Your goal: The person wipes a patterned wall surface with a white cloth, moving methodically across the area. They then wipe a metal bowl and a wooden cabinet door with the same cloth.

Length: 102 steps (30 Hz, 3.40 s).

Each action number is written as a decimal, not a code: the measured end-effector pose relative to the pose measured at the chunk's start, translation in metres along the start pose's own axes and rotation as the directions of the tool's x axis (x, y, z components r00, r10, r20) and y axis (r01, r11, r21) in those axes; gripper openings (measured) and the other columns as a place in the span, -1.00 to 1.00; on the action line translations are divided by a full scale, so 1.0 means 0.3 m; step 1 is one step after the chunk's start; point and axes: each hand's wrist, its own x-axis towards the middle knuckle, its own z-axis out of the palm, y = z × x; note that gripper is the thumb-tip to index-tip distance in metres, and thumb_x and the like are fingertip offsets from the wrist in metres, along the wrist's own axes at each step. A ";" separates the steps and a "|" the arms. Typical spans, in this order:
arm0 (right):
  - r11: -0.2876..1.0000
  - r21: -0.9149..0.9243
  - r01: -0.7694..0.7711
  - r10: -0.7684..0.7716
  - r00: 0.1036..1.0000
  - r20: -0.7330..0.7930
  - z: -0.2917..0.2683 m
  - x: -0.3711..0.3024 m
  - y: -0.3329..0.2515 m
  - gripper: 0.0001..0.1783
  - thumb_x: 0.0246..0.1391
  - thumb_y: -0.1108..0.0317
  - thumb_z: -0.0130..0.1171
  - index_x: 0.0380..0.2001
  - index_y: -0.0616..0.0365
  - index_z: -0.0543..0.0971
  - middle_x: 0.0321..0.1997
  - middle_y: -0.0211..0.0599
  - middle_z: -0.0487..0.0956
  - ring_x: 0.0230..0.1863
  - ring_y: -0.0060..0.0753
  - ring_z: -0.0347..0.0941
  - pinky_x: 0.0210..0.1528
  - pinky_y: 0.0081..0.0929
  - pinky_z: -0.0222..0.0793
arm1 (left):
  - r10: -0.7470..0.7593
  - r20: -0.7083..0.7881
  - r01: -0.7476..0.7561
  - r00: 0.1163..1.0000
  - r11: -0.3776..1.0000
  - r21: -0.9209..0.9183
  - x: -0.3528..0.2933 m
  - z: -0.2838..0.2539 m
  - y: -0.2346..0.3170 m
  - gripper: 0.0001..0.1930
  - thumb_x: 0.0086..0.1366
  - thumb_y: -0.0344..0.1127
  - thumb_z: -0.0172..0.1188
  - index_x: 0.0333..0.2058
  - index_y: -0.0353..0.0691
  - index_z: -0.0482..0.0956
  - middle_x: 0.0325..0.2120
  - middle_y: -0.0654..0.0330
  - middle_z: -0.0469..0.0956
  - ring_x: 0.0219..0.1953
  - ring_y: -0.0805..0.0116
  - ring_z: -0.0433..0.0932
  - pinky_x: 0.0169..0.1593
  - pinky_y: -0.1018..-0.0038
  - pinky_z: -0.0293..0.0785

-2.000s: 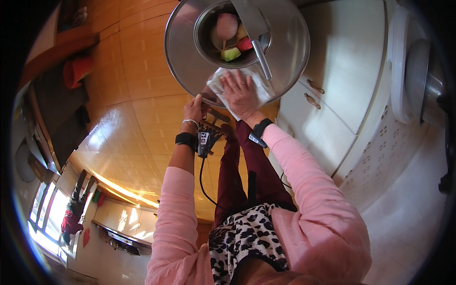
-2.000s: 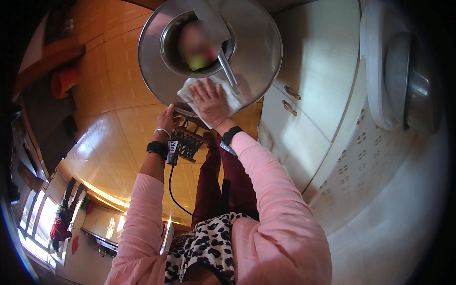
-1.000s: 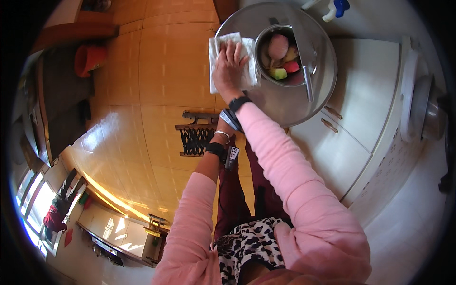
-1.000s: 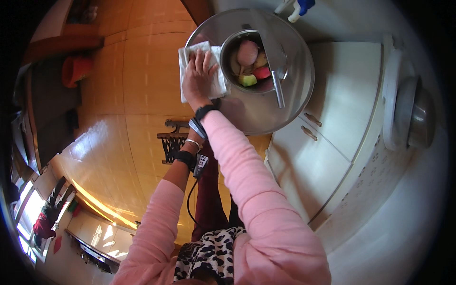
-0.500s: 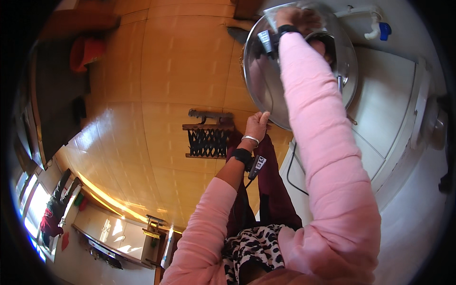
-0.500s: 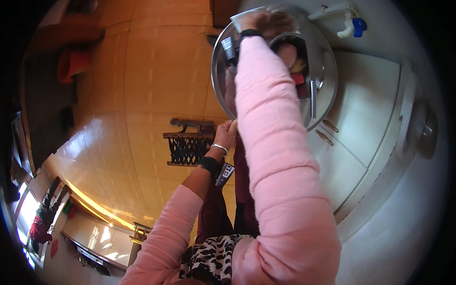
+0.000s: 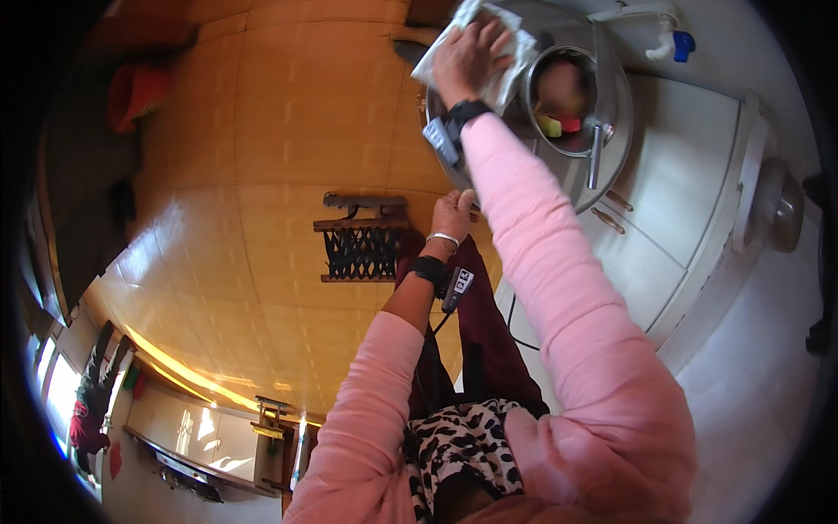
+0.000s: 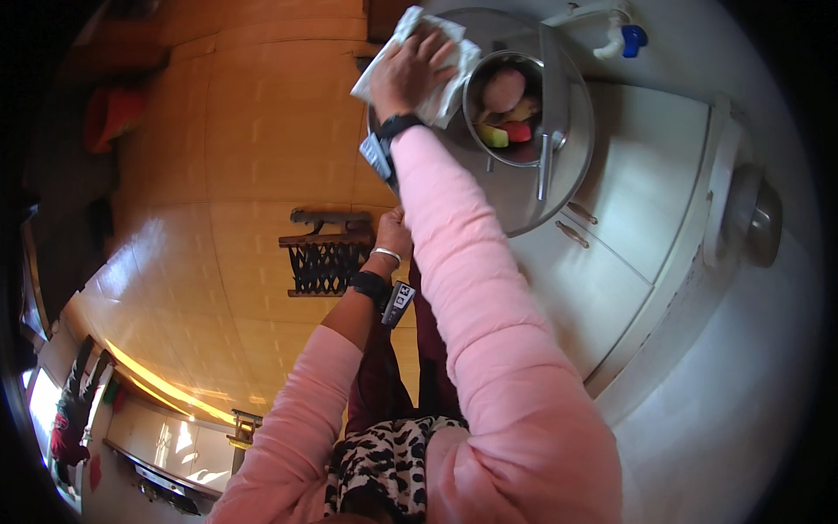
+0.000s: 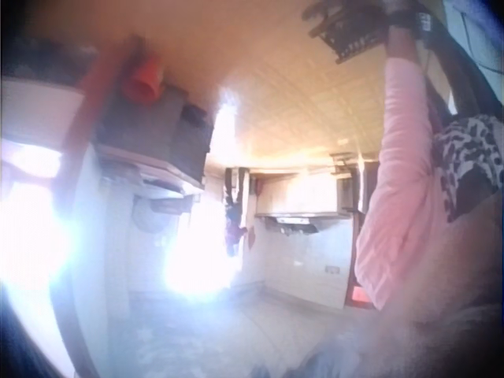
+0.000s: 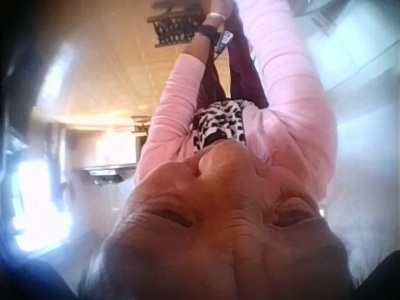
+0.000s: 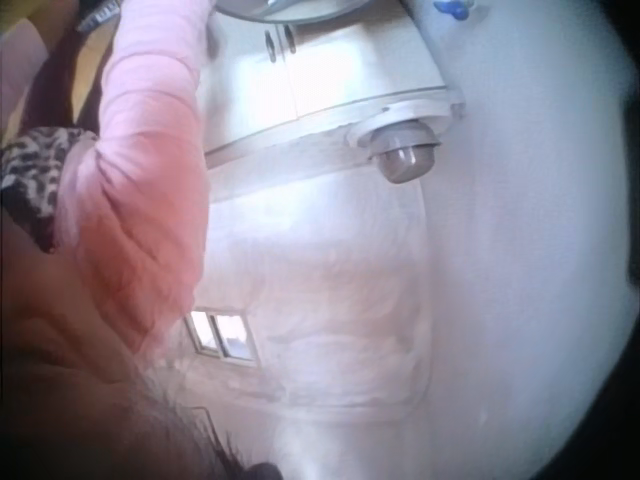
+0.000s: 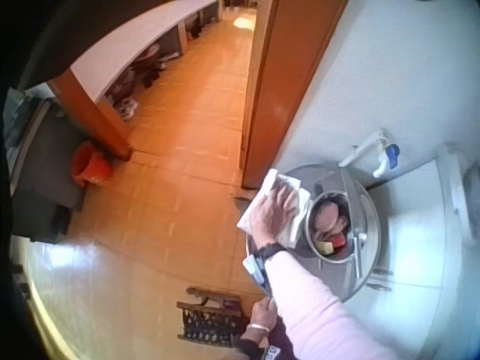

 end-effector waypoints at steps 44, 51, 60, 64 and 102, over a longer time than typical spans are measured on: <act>0.966 -0.075 0.249 -0.226 0.947 0.226 -0.565 -0.193 1.110 -0.44 0.16 0.05 0.02 0.25 -0.26 0.38 0.42 -0.35 0.19 0.45 0.00 -0.04 0.30 0.36 -0.11 | -0.382 -0.132 0.393 0.915 0.917 0.071 -0.010 0.018 0.074 -0.69 0.38 0.00 0.09 -0.25 -0.15 0.54 -0.39 0.22 0.63 -0.46 0.30 0.64 -0.34 0.47 0.56; 0.929 0.043 0.367 -0.362 0.881 0.306 -0.589 -0.548 0.860 -0.42 0.13 0.11 0.09 0.25 -0.18 0.40 0.44 -0.43 0.18 0.47 -0.11 -0.04 0.40 0.16 -0.24 | -0.382 -0.134 0.395 0.914 0.915 0.083 -0.008 0.045 0.073 -0.68 0.38 0.00 0.07 -0.25 -0.15 0.56 -0.41 0.24 0.62 -0.46 0.31 0.64 -0.34 0.46 0.53; 0.821 0.198 0.535 -0.570 0.783 0.247 -0.405 -0.434 0.497 -0.58 0.17 0.17 0.02 0.08 -0.05 0.52 0.32 -0.41 0.33 0.44 -0.11 -0.01 0.32 0.15 -0.04 | -0.290 0.025 0.291 0.957 0.956 -0.024 0.024 0.018 0.023 -0.66 0.37 -0.04 0.09 -0.25 -0.24 0.57 -0.34 0.19 0.61 -0.43 0.32 0.63 -0.43 0.45 0.57; 0.823 0.048 0.566 -0.545 0.763 0.347 -0.272 -0.261 0.301 -0.52 0.16 0.10 0.05 0.17 -0.21 0.48 0.38 -0.46 0.26 0.43 -0.16 0.01 0.35 0.16 -0.08 | -0.269 0.005 0.266 0.963 0.954 0.135 0.025 0.010 0.037 -0.70 0.39 -0.11 0.07 -0.36 -0.21 0.59 -0.48 0.31 0.57 -0.53 0.42 0.51 -0.48 0.52 0.45; -0.173 0.952 0.251 0.222 0.952 -0.211 -1.969 0.695 -0.032 -0.43 0.26 -0.04 0.03 0.10 0.20 0.44 0.06 -0.30 0.49 0.05 -0.37 0.40 0.10 -0.39 0.34 | -0.175 -0.486 0.293 0.857 0.940 0.178 -0.790 -1.166 0.226 -0.61 0.27 -0.18 -0.01 -0.14 -0.45 0.47 -0.32 -0.07 0.64 -0.47 0.15 0.64 -0.52 0.31 0.50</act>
